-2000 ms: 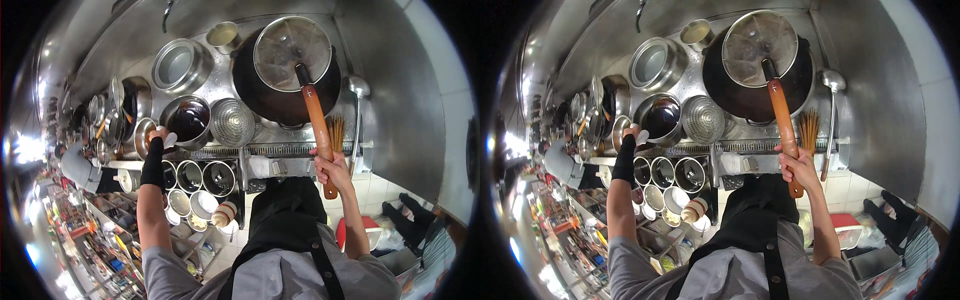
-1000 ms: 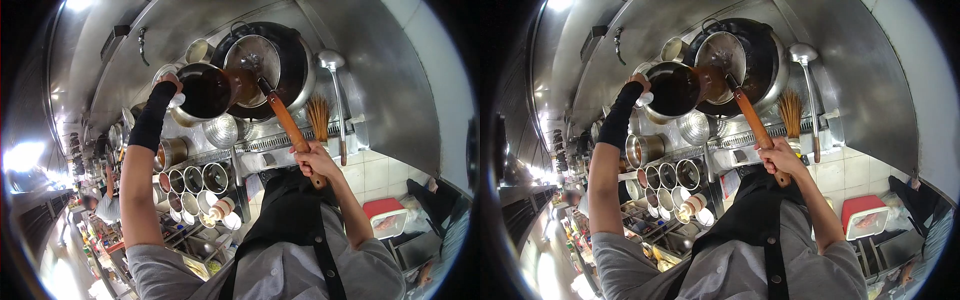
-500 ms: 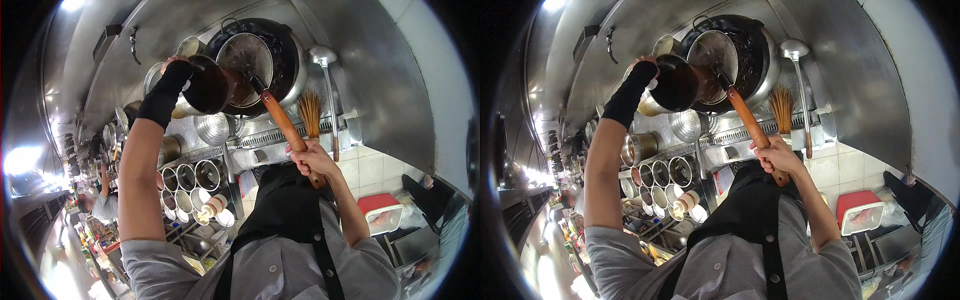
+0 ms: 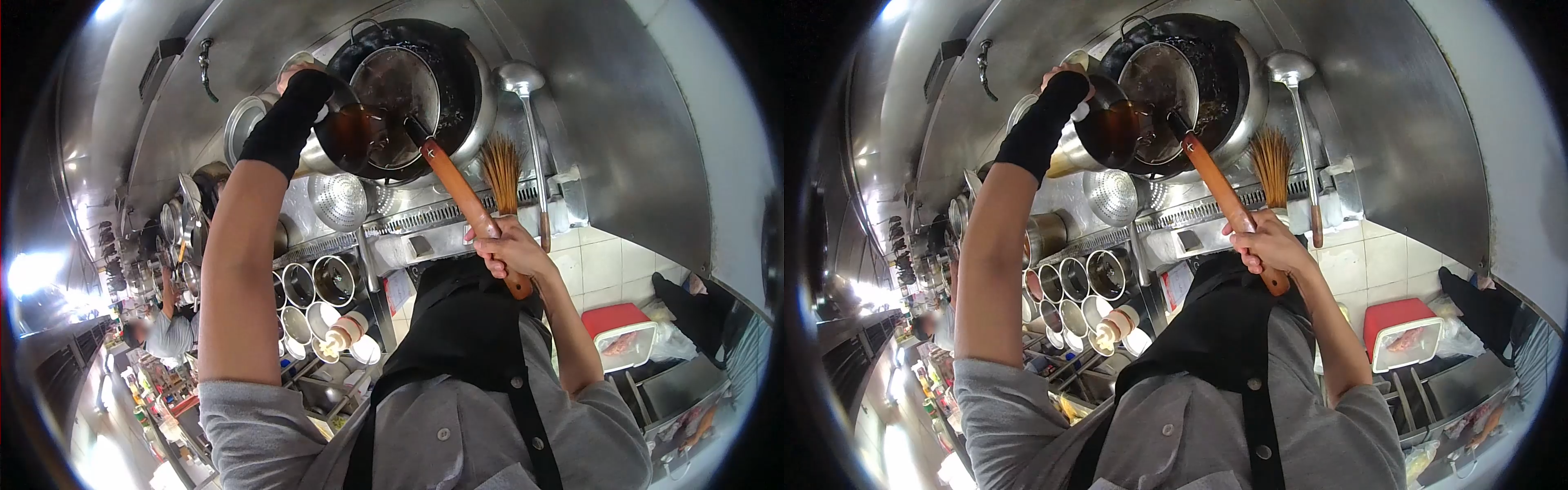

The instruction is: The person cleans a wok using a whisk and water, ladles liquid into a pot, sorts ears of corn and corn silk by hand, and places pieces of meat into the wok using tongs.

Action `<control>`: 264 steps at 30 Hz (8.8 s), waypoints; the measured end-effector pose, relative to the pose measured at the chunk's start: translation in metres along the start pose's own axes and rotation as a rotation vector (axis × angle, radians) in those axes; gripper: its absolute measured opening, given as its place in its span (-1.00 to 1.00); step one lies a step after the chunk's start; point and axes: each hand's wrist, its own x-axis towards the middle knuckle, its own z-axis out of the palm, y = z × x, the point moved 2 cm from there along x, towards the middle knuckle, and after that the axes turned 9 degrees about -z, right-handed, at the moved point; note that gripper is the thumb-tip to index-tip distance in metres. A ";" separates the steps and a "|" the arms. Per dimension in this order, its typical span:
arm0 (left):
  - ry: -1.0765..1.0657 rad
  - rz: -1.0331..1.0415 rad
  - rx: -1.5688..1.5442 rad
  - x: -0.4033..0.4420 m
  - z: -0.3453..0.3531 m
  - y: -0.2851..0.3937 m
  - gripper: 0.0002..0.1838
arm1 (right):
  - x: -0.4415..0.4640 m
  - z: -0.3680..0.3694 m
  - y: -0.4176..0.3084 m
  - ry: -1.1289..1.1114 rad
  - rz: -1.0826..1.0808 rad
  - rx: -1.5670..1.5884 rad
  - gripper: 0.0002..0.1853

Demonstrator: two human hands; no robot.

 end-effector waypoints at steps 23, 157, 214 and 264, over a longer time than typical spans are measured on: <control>0.073 0.104 0.114 -0.054 -0.021 0.032 -0.49 | 0.002 0.004 -0.003 0.047 0.022 -0.029 -0.78; 0.015 -1.548 -1.609 -0.072 0.410 -0.315 -0.17 | 0.503 0.367 -0.003 -0.168 0.324 0.286 -0.78; -2.029 -0.318 -3.824 -0.086 0.397 -0.237 -0.55 | 0.352 0.403 -0.086 -0.085 -0.381 -1.526 -0.74; -0.325 -1.137 -2.309 -0.037 0.438 -0.322 -0.71 | 0.200 0.375 -0.116 -0.042 0.065 0.073 -0.54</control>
